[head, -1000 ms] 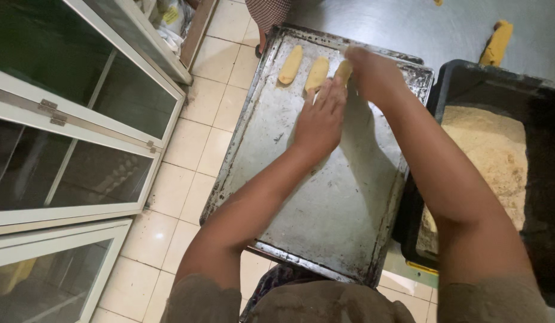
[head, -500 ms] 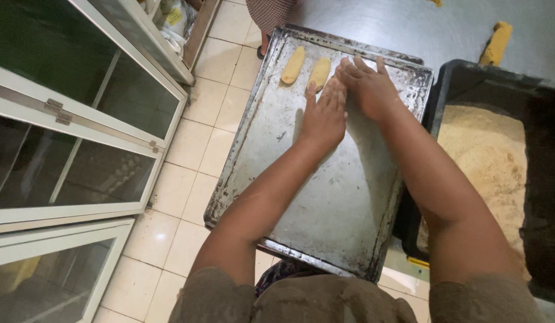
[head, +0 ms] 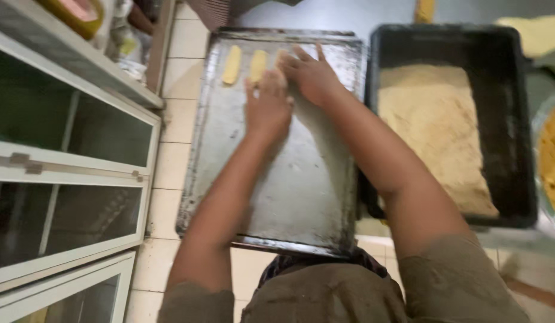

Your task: The person takes elongated dough pieces, rolls and turns them in a tray of breadcrumbs to coat them, then places the coated dough pieces in rows on a metal baking tray, repeating this cycle for successive pieces.

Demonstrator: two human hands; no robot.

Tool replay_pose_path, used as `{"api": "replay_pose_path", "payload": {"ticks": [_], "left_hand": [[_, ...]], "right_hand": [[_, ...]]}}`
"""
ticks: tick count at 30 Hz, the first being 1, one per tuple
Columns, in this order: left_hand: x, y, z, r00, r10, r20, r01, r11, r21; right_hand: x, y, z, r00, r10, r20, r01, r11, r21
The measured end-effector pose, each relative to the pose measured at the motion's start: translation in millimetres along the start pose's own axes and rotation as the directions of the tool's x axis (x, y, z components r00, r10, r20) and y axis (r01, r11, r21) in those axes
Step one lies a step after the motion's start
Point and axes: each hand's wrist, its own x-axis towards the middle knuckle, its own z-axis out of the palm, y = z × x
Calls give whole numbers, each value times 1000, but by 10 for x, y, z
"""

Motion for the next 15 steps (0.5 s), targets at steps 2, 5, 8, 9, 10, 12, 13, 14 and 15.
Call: {"api": "replay_pose_path", "payload": {"ticks": [2,5,8,9,10,12,13,14,15], "left_hand": [[68,204,-136,997,-34,73,38,998,-52],[43,566,-485,999,-45,-8,44,999,-17],[-152,1072,-807,988,-149,-37,143,980,-139],[-240,1323,-850,992,-106,-71,89,975,-206],[-380,1601,-895,992,-68,-110,35,961,-274],[-690,2246,-947,988,24,-151,-78,929,-361],[-840,2590,-977,985,83,-154,-136,916,-377],[-1006,2945,-1003,987,93,-128,-142,875,-462],[-1196,3309,-1023,990,101,-100,-140,827,-545]], "right_hand": [[-147,126,-157,997,55,51,-58,996,60],[-554,501,-521,946,32,-323,120,890,441],[-1543,974,-1152,953,222,-206,-31,748,663],[-2008,1125,-1350,944,312,-106,-152,698,700],[-2543,1237,-1554,948,278,-151,-90,696,713],[-3540,1382,-1830,884,462,-76,-305,690,657],[-4034,1408,-1915,751,660,15,-555,619,556],[-4466,1421,-1926,740,666,-98,-516,655,552],[-4846,1429,-1901,723,659,-205,-477,692,542]]}}
